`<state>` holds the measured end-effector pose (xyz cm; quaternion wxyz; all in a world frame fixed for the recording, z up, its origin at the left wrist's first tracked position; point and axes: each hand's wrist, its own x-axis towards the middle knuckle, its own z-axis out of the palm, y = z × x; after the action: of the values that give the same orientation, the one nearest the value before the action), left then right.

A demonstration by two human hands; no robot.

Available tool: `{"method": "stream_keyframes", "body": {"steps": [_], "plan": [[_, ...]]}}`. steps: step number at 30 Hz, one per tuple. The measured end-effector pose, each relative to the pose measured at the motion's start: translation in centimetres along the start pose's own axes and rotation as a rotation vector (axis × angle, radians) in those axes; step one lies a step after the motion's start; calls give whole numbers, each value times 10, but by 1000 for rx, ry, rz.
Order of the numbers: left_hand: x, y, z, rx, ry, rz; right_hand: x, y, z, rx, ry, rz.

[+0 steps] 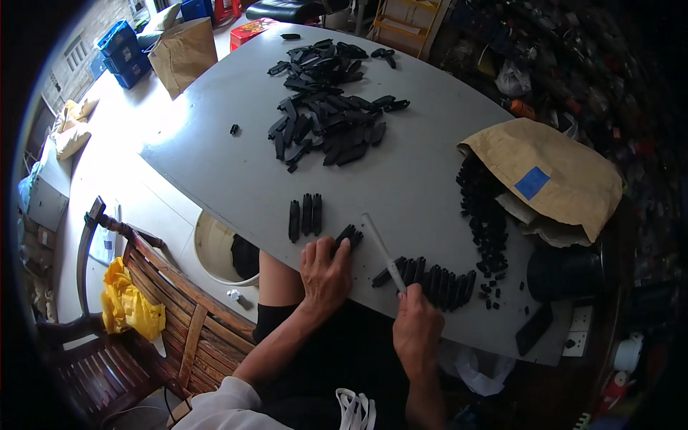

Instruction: Assembling small black plastic hardware components by attaching clips to base pieces and organizing them in rows.

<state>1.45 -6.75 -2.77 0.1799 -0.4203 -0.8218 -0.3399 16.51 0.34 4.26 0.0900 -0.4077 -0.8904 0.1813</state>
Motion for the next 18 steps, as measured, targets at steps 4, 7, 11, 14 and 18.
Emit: {"method": "stream_keyframes", "body": {"steps": [4, 7, 11, 14, 18], "plan": [[1, -2, 4, -102, 20, 14, 1, -1, 3, -17, -46, 19], [1, -4, 3, -143, -37, 5, 4, -2, 6, -57, -55, 18], [-3, 3, -1, -247, -88, -23, 7, -9, 8, -67, -124, 25], [-4, 4, -2, -230, -127, -32, 10, -11, 11, -96, -115, 10], [-9, -1, 5, -278, -122, -24, 18, -24, -2, -138, -70, -18]]}}
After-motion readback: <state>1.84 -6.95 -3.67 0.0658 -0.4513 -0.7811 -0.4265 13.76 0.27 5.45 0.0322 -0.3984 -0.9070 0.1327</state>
